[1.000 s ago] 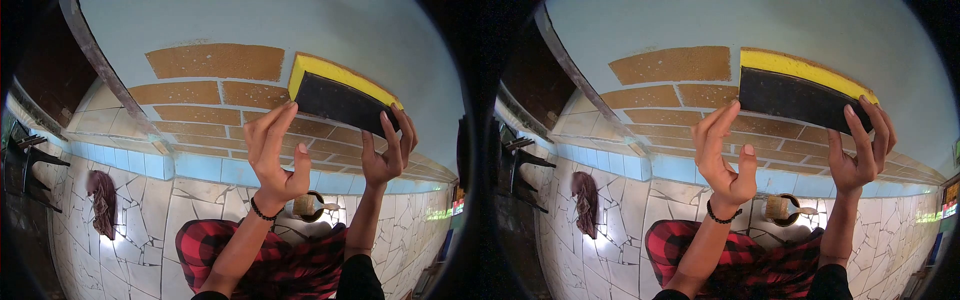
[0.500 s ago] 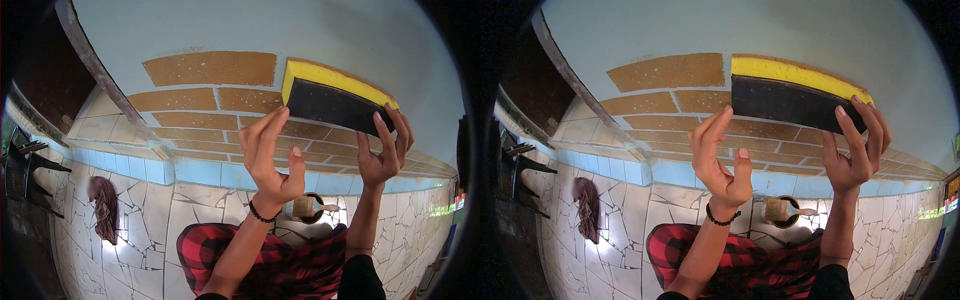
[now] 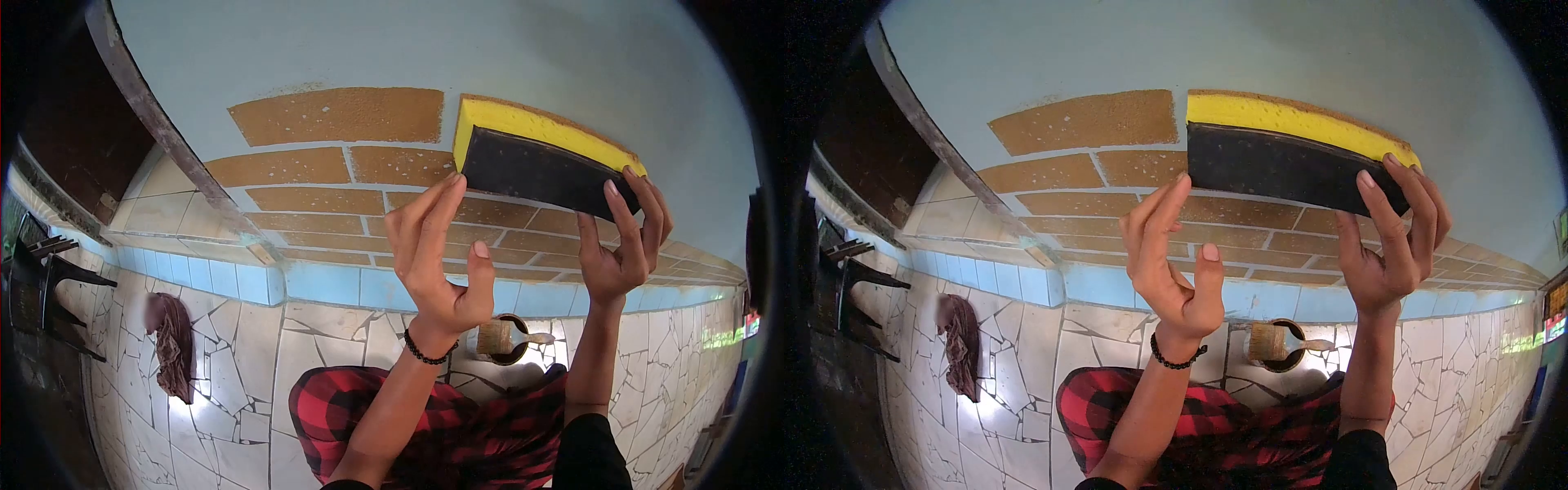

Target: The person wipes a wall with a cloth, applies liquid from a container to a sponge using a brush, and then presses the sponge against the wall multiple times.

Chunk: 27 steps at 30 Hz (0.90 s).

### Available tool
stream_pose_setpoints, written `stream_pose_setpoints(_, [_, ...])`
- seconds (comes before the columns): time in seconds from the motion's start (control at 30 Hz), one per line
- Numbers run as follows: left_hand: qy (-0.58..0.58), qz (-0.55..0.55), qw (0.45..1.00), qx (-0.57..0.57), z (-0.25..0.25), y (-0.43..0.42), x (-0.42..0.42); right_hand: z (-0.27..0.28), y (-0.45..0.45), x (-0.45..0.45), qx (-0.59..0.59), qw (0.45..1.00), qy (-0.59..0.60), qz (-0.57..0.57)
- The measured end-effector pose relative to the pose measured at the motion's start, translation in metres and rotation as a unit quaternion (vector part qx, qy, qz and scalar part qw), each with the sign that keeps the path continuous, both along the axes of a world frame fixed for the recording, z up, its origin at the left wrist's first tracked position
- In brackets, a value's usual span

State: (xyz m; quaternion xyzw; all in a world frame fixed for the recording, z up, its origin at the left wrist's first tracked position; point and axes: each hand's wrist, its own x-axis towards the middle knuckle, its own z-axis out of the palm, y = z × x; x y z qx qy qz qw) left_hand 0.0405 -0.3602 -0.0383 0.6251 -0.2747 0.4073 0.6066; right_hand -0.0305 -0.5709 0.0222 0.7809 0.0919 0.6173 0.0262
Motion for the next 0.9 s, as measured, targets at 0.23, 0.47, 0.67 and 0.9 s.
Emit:
stream_pose_setpoints(0.23, [0.001,0.0,1.0,-0.005,-0.001,-0.001,0.001,-0.001,-0.001,0.0,0.0,1.0,-0.005,0.005])
stream_pose_setpoints(0.47, [0.028,-0.017,0.999,-0.013,0.005,-0.002,-0.005,-0.001,0.0,0.0,0.001,1.0,0.001,-0.005])
stream_pose_setpoints(0.67, [0.001,0.021,1.0,0.019,0.005,-0.004,-0.005,-0.001,0.001,0.0,0.003,1.0,-0.001,-0.006])
stream_pose_setpoints(0.9, [-0.001,0.003,1.0,0.008,0.003,-0.014,-0.009,0.003,0.007,0.0,0.009,1.0,-0.005,-0.011])
